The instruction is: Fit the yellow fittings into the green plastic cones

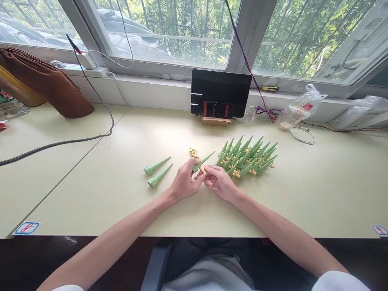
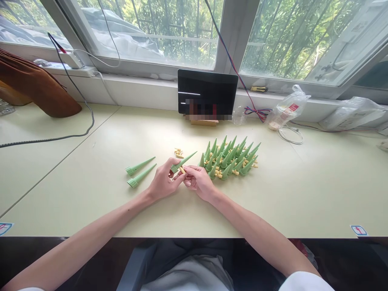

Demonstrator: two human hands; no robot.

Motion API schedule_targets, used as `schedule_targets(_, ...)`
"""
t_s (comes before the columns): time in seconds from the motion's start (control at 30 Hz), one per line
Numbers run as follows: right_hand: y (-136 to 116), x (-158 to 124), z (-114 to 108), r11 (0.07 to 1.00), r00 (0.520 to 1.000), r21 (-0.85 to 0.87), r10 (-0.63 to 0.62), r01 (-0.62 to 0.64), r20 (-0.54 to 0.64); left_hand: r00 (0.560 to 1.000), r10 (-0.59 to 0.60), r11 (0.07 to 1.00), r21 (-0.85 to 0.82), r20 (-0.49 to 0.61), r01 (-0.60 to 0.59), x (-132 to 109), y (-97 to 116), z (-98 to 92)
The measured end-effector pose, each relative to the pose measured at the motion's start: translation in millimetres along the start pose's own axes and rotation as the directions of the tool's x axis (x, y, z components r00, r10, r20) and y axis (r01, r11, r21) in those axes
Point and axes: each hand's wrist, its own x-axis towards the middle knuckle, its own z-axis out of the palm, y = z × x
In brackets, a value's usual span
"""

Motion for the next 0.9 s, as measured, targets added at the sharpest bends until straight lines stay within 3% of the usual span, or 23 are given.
schedule_targets(0.17,-1.6,-1.2,2.2,1.0,1.0,-0.01,-0.011,0.01,-0.012,1.0,-0.005,1.0,-0.013,0.007,0.005,-0.3,0.1,0.5)
schedule_targets(0.5,1.5,-3.4,4.9,0.947,0.981,-0.291,-0.172,0.138,-0.093,1.0,0.017,1.0,-0.008,0.002,-0.017,0.9,1.4,0.7)
schedule_targets(0.73,4.7,-5.1,2.3,0.77,0.921,-0.575,-0.384,0.279,-0.068,0.999,0.038,0.999,0.005,0.01,-0.039,-1.9,-3.6,3.2)
schedule_targets(0.9,5.3,-7.1,1.6,0.689,0.897,-0.655,-0.439,0.309,-0.039,0.999,0.041,0.999,0.014,0.015,-0.041,-2.8,-4.2,3.7)
